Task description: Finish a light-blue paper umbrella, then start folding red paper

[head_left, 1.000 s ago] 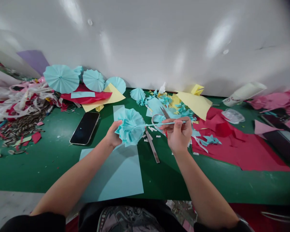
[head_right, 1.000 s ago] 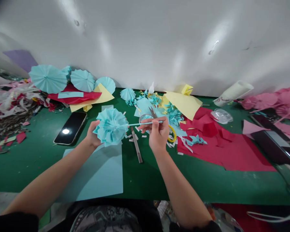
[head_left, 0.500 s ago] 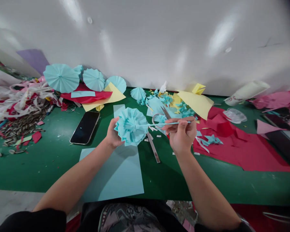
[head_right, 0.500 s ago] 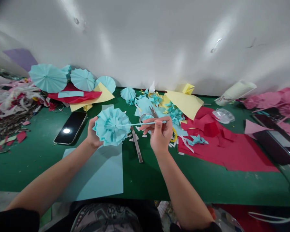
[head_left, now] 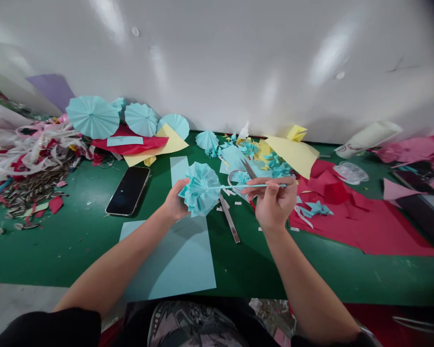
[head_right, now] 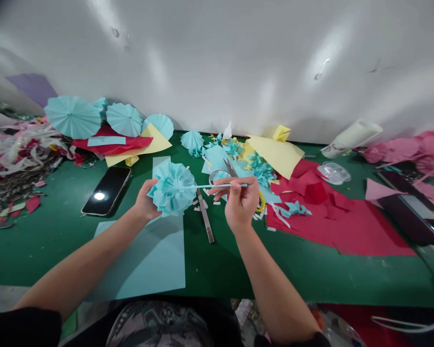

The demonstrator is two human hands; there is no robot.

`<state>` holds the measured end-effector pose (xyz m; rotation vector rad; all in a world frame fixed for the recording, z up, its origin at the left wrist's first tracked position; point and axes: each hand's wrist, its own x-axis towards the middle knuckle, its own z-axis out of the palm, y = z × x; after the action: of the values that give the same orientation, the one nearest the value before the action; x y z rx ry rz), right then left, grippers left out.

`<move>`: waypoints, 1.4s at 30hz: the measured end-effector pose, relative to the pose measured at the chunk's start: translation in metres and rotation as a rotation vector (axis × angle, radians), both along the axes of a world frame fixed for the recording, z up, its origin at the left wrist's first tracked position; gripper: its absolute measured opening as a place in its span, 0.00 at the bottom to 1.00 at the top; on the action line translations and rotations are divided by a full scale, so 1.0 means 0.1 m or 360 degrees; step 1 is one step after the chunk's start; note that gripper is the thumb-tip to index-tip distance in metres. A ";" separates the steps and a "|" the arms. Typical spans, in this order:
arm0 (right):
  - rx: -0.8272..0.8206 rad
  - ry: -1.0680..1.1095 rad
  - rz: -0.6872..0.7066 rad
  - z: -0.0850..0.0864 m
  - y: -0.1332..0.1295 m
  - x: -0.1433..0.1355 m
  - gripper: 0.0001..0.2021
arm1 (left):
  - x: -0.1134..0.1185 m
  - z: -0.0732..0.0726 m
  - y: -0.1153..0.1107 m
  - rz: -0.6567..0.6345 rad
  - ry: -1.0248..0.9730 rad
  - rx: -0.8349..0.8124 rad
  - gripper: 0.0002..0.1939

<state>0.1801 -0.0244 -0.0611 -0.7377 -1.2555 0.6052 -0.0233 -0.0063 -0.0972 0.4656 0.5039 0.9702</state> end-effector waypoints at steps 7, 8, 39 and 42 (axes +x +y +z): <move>-0.0019 -0.0072 -0.0152 0.00 -0.04 -0.06 0.04 | 0.03 -0.02 -0.01 0.0062 -0.0034 0.0083 0.13; -0.0006 -0.0092 -0.0169 0.00 -0.05 -0.07 0.03 | 0.03 -0.02 -0.01 0.0068 -0.0019 0.0077 0.14; 0.0470 -0.1006 -0.0344 0.00 -0.09 0.10 0.04 | 0.05 -0.18 0.10 0.0039 -0.0138 -0.0125 0.18; 0.0272 -0.0913 -0.0204 -0.02 -0.09 0.10 0.04 | 0.05 -0.16 0.09 0.0007 -0.0123 -0.0153 0.19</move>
<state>0.1898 -0.0336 -0.0633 -0.8721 -1.7446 0.1747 -0.0180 0.0029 -0.1130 0.3395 0.4794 0.9604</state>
